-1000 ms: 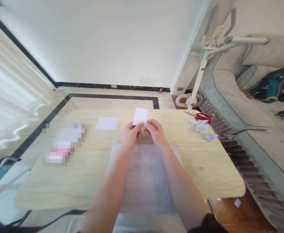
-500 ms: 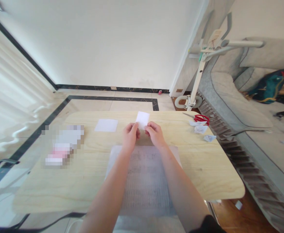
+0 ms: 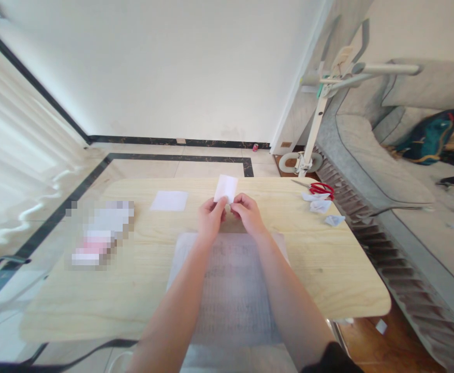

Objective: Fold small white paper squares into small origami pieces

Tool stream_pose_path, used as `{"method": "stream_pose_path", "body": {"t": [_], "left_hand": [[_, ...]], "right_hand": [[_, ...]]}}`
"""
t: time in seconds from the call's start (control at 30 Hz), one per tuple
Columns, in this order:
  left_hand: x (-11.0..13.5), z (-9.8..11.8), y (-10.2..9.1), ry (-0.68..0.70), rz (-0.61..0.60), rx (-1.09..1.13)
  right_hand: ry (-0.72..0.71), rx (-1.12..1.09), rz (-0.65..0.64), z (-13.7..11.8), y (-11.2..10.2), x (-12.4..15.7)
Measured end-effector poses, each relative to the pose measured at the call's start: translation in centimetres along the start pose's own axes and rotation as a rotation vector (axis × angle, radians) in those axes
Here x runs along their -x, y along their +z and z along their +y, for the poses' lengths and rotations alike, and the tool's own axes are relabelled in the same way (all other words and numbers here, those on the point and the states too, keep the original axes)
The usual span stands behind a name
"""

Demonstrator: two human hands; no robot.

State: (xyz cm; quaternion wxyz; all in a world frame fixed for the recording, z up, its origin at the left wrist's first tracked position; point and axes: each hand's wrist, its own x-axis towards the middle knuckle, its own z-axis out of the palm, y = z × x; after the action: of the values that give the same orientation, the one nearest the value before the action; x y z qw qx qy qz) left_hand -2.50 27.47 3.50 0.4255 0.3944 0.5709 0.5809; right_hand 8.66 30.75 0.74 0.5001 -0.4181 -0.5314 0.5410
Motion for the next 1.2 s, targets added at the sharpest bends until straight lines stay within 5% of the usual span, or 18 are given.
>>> {"method": "stream_pose_path", "body": {"t": [0.63,1.2], "left_hand": [[-0.7,-1.1,-0.1,-0.071,0.028,0.160],[-0.4,-0.4,0.0,-0.045,0.029,0.081]], "right_hand": [[-0.039,0.059,-0.032,0.3,0.1,-0.1],[-0.004,0.048,-0.023,0.2,0.1,-0.1]]}}
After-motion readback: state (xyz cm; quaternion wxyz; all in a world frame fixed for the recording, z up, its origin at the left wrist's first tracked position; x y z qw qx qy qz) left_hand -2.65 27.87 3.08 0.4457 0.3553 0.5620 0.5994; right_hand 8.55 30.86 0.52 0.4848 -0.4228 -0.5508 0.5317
